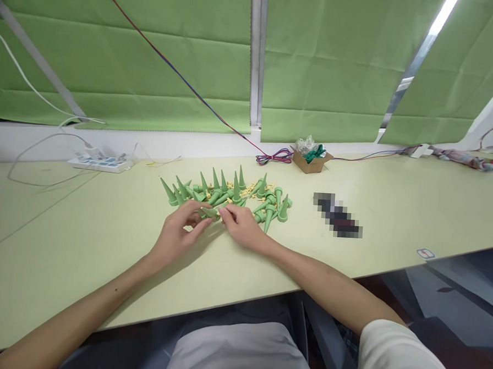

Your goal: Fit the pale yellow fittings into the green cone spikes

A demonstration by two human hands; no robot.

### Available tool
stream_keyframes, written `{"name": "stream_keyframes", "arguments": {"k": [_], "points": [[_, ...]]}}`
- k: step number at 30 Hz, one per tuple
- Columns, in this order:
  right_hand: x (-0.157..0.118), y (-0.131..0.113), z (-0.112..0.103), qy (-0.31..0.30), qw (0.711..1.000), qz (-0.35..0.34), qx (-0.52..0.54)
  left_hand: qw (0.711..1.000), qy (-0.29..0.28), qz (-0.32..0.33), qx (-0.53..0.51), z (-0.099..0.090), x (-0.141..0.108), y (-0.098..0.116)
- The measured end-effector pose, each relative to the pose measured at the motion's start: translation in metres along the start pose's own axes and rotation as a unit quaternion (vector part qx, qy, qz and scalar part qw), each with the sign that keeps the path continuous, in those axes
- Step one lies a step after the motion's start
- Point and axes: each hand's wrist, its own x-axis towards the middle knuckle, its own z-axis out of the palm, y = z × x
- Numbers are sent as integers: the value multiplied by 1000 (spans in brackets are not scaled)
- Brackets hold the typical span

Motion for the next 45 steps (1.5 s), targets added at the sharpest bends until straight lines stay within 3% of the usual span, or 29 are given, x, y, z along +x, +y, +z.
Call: {"name": "stream_keyframes", "arguments": {"k": [5,9,12,14,19,28,45], "points": [[0,-2,-4,37,999,-11,-27,979,-35,-167,-109,-1,5,7],[-1,-3,-6,31,997,-33,-68,928,-116,-262,-240,-1,8,4],[-1,-1,-6,10,995,-53,-82,885,-167,-299,-315,-1,9,1],[-2,0,-6,4,995,-61,-84,879,-177,-293,-333,-1,8,0],[-2,4,-5,-1,995,-62,-82,889,-173,-283,-315,-2,6,3],[-3,2,-2,-8,1000,-8,-13,943,-122,-226,-211,-1,5,6],[-3,4,-1,1,1000,8,3,968,-81,-199,-128,0,4,4]]}}
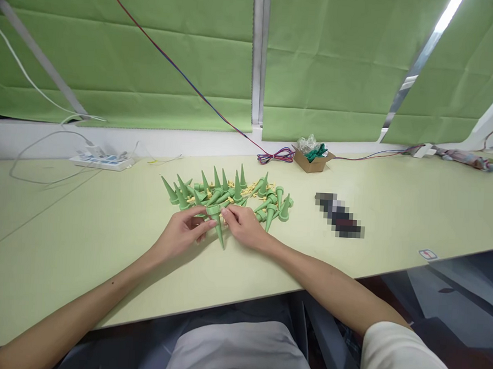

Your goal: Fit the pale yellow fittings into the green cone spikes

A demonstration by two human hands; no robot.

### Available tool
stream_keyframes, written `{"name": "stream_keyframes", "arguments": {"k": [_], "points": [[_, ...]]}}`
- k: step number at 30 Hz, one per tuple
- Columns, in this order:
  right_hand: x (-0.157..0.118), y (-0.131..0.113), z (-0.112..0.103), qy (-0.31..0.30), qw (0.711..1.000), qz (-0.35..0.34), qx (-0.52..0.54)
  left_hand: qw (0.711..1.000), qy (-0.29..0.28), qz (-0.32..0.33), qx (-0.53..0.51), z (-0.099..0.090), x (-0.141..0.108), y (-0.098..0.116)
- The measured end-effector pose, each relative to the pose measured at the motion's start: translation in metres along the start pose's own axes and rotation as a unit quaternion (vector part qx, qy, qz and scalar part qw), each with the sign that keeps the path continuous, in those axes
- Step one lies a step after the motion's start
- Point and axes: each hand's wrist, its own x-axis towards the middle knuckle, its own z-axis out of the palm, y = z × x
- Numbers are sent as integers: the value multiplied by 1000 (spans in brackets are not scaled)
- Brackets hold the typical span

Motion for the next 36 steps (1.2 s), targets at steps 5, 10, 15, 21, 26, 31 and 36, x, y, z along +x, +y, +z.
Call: {"name": "stream_keyframes", "arguments": {"k": [5,10,15,21,26,31,36], "points": [[0,0,0,2,1000,-1,8,1000,4,4,3,1,0,2],[1,0,0,-1,1000,-1,6,996,-24,-30,-84,2,2,4],[0,-2,0,-18,1000,-20,8,976,-71,-73,-192,2,3,2],[0,-3,-1,-31,999,-30,2,961,-120,-80,-237,4,3,-2],[0,-2,-1,-34,999,-29,6,961,-122,-70,-238,5,4,-7],[0,-2,-1,-32,999,-34,-8,960,-128,-72,-237,5,4,-8],[1,-4,-1,-26,999,-34,-11,961,-133,-73,-231,6,3,-6]]}}
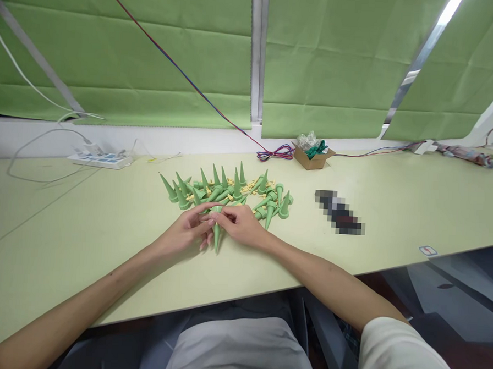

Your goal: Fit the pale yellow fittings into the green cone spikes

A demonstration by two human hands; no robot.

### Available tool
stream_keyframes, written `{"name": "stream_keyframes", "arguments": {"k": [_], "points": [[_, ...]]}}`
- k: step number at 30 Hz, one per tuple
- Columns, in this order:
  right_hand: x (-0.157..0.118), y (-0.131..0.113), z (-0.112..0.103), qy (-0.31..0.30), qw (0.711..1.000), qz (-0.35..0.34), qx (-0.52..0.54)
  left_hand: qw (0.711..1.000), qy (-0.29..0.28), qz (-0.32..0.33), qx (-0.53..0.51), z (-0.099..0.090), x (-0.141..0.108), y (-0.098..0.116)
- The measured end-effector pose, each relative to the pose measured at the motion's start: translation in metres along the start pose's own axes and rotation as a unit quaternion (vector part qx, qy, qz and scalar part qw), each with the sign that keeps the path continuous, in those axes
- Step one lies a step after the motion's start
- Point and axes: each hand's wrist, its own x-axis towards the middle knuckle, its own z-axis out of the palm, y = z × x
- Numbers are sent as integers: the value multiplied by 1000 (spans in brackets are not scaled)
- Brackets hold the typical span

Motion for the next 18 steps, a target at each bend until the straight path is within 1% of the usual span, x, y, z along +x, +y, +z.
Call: {"name": "stream_keyframes", "arguments": {"k": [6,10,12,14,16,18], "points": [[0,0,0,0,1000,-3,-23,1000,-2,-2,20,0,-1,2],[1,3,-2,13,996,-35,-76,997,25,12,72,-1,-2,3],[2,5,-5,37,992,-50,-108,993,43,22,104,-1,-2,2],[5,7,-10,79,985,-59,-144,987,62,28,145,-2,-2,-1],[7,10,-16,122,974,-59,-181,977,80,34,196,-3,-1,-3],[10,13,-21,149,964,-49,-214,961,96,41,256,-4,-1,-6]]}}
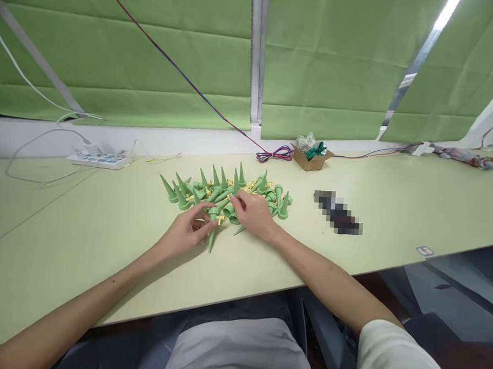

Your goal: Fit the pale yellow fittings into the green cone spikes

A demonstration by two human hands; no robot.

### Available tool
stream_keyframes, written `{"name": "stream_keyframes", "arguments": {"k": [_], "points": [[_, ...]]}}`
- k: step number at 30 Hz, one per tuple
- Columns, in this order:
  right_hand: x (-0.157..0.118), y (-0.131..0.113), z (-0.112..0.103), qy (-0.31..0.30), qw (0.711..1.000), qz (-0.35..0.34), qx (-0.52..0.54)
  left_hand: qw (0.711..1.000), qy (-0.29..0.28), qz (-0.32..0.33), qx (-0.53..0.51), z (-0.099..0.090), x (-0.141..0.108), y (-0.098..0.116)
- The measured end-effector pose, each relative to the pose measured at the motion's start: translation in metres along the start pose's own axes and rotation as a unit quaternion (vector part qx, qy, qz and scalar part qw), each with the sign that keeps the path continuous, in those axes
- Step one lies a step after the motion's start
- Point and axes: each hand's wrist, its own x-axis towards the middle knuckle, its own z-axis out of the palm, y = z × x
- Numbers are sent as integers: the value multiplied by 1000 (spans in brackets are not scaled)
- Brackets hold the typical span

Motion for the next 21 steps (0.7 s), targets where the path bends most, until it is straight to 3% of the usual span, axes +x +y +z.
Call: {"name": "stream_keyframes", "arguments": {"k": [5,12,21], "points": [[4,12,-4,-5,996,38,-78,996,16,7,92,1,1,-2],[7,24,-3,-18,989,23,-142,992,2,12,129,0,-1,2],[8,30,-7,-49,970,81,-226,985,-22,19,168,2,-2,3]]}}
